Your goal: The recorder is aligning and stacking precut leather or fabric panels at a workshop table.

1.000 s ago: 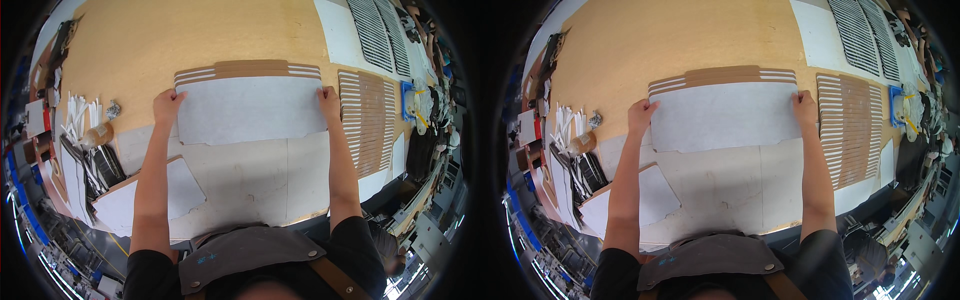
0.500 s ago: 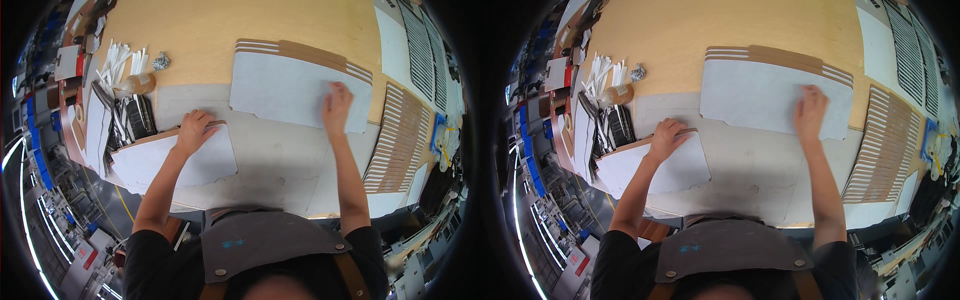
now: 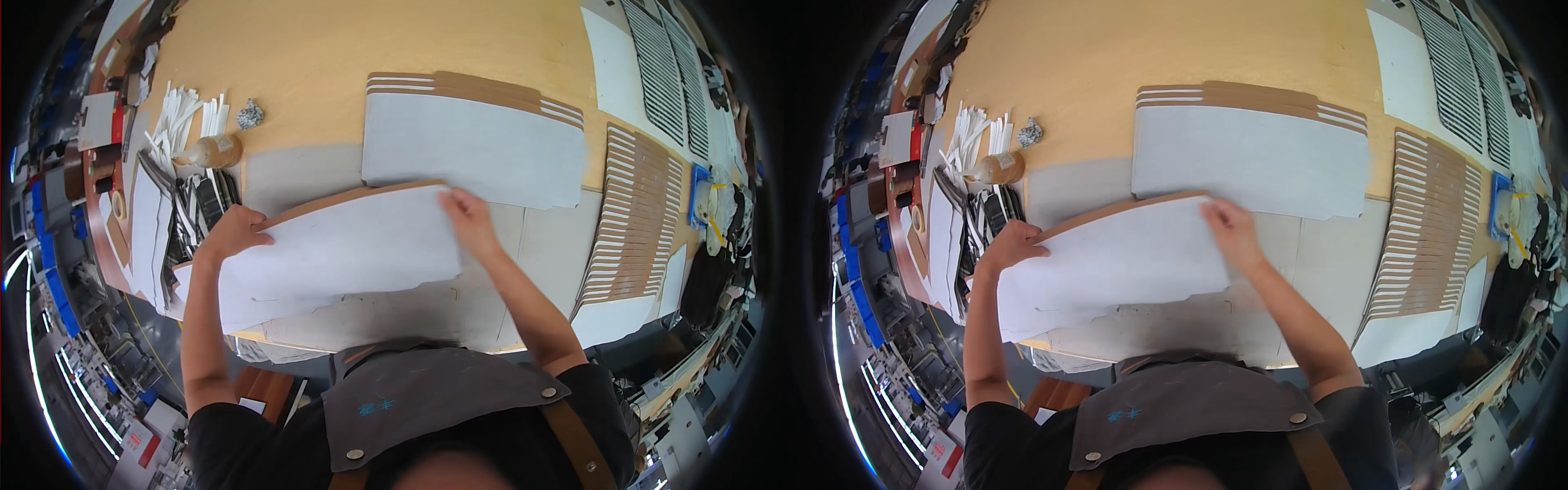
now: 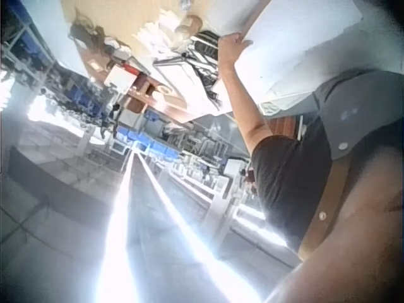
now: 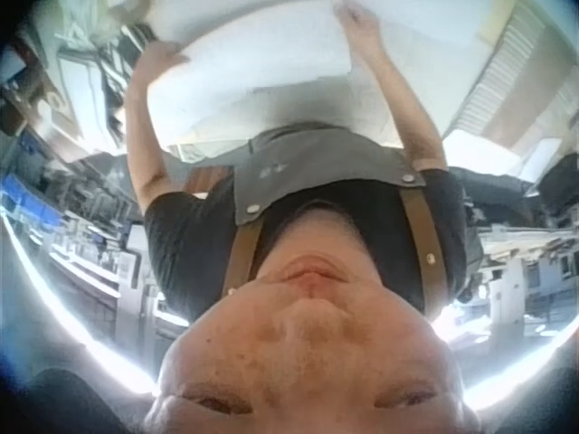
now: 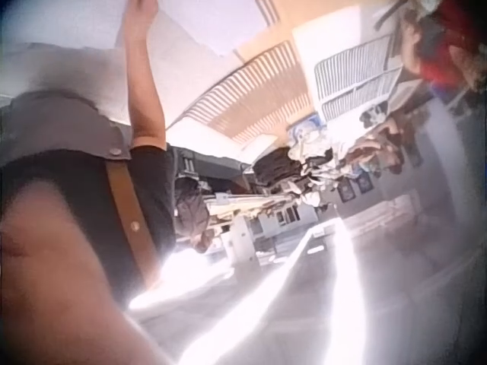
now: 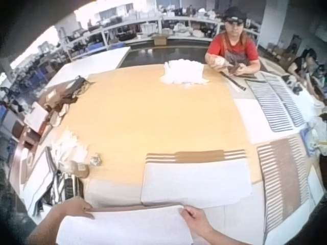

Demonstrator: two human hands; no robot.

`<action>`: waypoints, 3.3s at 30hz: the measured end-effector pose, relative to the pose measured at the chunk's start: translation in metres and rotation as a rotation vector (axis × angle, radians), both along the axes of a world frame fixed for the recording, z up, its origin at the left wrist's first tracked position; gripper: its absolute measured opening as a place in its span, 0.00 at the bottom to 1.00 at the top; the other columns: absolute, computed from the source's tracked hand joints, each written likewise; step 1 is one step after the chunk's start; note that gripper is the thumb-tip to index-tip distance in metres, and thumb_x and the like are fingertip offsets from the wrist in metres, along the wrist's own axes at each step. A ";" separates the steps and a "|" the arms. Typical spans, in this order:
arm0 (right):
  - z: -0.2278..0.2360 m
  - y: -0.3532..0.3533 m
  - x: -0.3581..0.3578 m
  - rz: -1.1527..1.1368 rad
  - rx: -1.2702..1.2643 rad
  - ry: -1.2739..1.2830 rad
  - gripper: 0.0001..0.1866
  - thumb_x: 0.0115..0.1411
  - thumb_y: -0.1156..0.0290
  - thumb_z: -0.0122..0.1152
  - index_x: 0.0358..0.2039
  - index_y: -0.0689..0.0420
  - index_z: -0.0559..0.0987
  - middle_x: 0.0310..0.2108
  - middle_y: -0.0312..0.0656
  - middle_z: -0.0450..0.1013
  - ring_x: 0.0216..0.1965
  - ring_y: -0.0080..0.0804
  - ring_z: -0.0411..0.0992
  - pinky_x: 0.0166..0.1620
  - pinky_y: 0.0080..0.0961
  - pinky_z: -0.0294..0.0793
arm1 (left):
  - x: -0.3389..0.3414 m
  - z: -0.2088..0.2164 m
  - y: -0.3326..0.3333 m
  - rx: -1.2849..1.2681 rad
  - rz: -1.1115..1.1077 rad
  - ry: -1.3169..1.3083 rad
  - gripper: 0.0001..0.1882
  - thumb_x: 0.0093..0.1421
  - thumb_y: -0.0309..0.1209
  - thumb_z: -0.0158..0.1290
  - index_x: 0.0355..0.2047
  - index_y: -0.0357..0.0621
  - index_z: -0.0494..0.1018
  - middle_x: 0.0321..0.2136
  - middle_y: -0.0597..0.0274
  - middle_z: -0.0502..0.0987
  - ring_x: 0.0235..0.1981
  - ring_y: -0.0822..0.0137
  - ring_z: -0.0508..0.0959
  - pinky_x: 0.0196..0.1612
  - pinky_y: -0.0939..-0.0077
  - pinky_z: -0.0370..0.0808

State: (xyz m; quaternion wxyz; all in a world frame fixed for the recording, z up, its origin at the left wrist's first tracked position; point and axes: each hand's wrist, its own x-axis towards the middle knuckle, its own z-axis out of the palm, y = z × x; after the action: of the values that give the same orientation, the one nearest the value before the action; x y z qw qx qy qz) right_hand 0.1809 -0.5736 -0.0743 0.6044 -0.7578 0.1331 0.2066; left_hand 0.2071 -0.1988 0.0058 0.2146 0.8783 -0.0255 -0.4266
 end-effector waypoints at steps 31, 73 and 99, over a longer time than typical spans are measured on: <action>-0.021 -0.228 0.103 -0.195 -0.835 -0.043 0.17 0.53 0.60 0.52 0.26 0.63 0.74 0.19 0.48 0.70 0.22 0.38 0.67 0.30 0.30 0.66 | 0.116 -0.096 -0.170 -0.231 0.631 -0.382 0.16 0.47 0.38 0.59 0.24 0.34 0.74 0.14 0.66 0.69 0.15 0.77 0.63 0.19 0.78 0.61; -0.016 -0.227 0.091 -0.201 -0.769 -0.012 0.16 0.52 0.61 0.57 0.26 0.64 0.73 0.18 0.41 0.70 0.21 0.28 0.65 0.28 0.25 0.66 | 0.104 -0.100 -0.159 -0.291 0.664 -0.258 0.16 0.49 0.34 0.56 0.13 0.38 0.66 0.10 0.67 0.65 0.12 0.76 0.66 0.15 0.80 0.65; -0.036 -0.194 0.073 -0.210 -1.359 -0.563 0.17 0.55 0.70 0.50 0.45 0.58 0.66 0.35 0.52 0.65 0.37 0.49 0.65 0.40 0.41 0.65 | 0.056 -0.085 -0.105 -0.161 0.369 -0.647 0.11 0.49 0.33 0.58 0.22 0.38 0.71 0.16 0.60 0.71 0.17 0.71 0.71 0.23 0.78 0.68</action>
State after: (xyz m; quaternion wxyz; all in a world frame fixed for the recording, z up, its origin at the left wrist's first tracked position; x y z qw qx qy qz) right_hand 0.2537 -0.7677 -0.1100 0.0302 -0.9723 0.1433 -0.1823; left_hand 0.2631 -0.3039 -0.0792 0.3369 0.9377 0.0335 -0.0780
